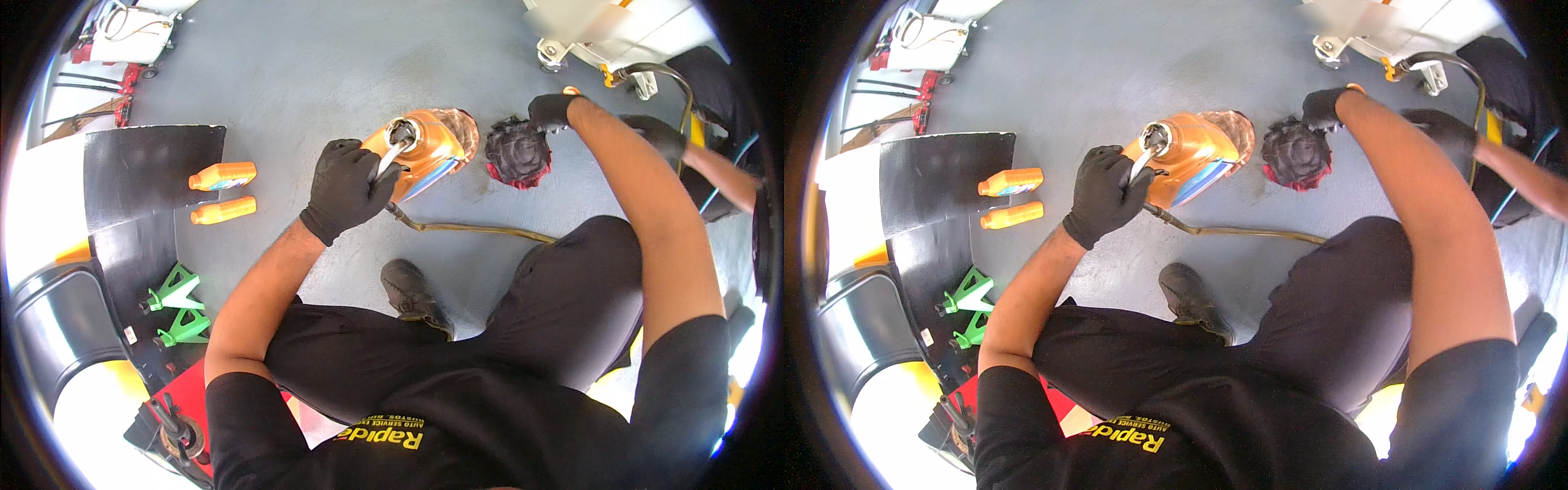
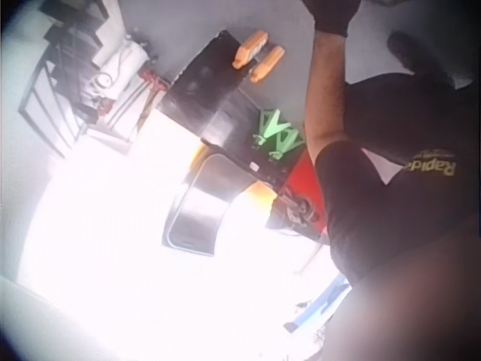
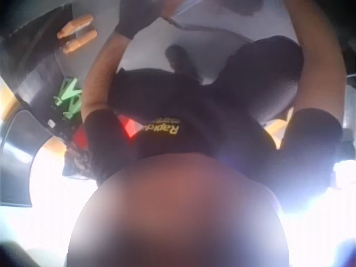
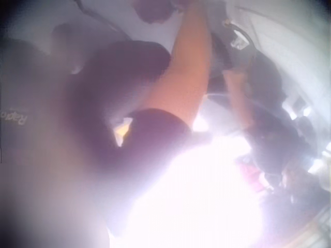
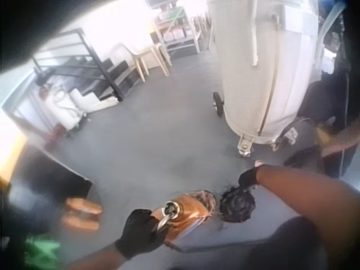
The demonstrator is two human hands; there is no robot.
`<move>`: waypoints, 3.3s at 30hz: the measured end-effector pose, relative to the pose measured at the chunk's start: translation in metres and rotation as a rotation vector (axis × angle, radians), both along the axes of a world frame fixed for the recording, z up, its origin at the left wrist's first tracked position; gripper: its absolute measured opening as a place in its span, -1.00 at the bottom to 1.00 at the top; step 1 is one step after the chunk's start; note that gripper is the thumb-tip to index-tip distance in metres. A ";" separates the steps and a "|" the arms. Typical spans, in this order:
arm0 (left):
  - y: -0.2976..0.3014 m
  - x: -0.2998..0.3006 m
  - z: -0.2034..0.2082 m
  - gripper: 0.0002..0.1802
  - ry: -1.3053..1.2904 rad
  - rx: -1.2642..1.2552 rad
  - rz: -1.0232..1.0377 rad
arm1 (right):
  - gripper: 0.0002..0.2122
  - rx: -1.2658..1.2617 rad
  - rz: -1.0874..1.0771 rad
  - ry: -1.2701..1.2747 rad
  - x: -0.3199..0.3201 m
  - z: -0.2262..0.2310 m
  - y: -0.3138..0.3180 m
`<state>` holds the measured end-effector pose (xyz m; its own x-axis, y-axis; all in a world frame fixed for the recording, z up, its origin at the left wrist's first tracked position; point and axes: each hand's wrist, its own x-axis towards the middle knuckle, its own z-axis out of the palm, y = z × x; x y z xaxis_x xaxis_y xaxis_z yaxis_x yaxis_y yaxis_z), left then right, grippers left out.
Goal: The person kneels on the floor and uses a pump nozzle to fill several orange plastic bottles with a dark liquid. After filling, the person wipes the bottles and the floor with a cloth, then places the filled bottles together.
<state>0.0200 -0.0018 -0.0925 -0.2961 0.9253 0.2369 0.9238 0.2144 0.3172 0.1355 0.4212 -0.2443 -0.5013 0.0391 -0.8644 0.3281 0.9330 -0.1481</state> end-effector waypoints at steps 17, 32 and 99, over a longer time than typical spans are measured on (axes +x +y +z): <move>0.002 -0.001 0.002 -0.75 0.059 0.012 -0.052 | -0.29 0.391 -0.282 1.153 0.127 -0.093 -0.007; -0.009 -0.003 0.001 -0.68 -0.022 -0.044 0.011 | -0.51 0.271 -0.165 1.041 0.124 -0.133 0.035; -0.001 -0.010 0.037 -0.64 -0.224 -0.267 0.169 | -0.63 -0.980 -0.323 0.721 -0.043 0.187 -0.130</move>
<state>0.0096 -0.0029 -0.0553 -0.4668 0.8794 -0.0938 0.7827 0.4601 0.4191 0.0922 0.2909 -0.0572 -0.9578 -0.2543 -0.1341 0.0771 0.2222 -0.9720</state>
